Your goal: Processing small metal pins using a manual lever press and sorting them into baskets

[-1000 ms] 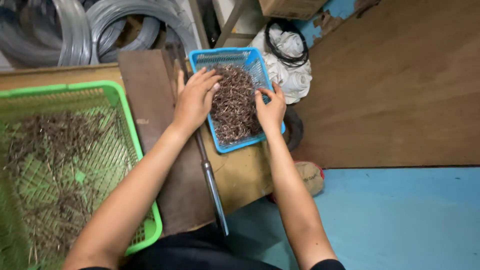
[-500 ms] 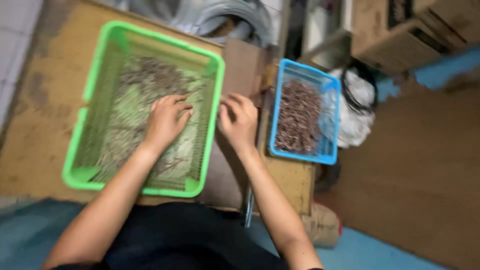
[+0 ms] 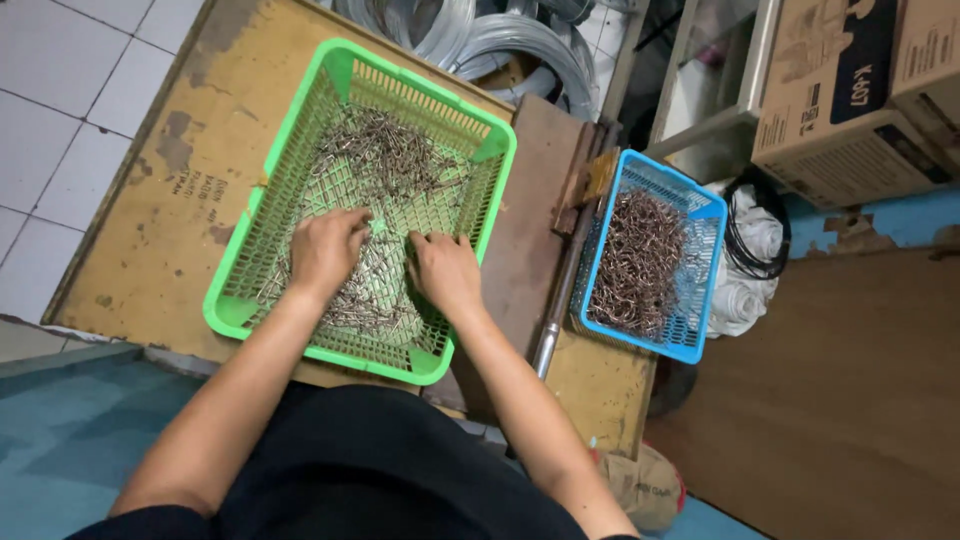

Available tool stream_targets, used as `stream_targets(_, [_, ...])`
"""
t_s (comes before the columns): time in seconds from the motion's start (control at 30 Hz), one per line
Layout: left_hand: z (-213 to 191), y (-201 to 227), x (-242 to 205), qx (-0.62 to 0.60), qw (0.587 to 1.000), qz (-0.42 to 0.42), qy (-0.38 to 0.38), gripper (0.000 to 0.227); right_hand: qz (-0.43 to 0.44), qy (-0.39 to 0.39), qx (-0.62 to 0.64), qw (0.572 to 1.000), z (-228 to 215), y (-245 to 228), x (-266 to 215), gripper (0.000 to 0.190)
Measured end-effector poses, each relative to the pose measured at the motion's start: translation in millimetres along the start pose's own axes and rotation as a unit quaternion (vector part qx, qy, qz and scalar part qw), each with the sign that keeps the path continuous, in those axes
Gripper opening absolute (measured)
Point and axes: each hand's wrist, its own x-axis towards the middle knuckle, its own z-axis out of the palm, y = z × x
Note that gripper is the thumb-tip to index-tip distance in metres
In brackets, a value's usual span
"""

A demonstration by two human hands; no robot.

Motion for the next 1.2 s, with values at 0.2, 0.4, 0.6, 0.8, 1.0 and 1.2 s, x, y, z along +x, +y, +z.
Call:
stream_targets(0.2, [-54, 42, -2, -0.301, 0.944, -0.045, 0.131, 0.021, 0.031, 0.091, 0.210, 0.973, -40, -5, -9, 0.028])
stream_targets(0.4, [-76, 74, 12, -0.519, 0.834, -0.130, 0.131, 0.031, 0.026, 0.260, 0.394, 0.881, -24, 0, -3, 0.026])
stream_targets(0.6, [-49, 88, 12, -0.535, 0.837, -0.108, 0.040, 0.031, 0.012, 0.267, 0.457, 0.849, -24, 3, -2, 0.018])
stream_targets(0.8, [-48, 99, 21, -0.453, 0.888, -0.067, 0.050, 0.031, 0.095, 0.260, 0.518, 0.809, -7, 21, 1, 0.018])
stream_targets(1.0, [-59, 134, 12, -0.355, 0.930, 0.093, -0.019, 0.037, 0.301, 0.213, 0.779, 0.507, -24, 53, -32, 0.037])
stream_targets(1.2, [-23, 162, 18, -0.219, 0.955, 0.164, -0.113, 0.021, 0.358, 0.226, 0.760, 0.494, -31, 77, -63, 0.047])
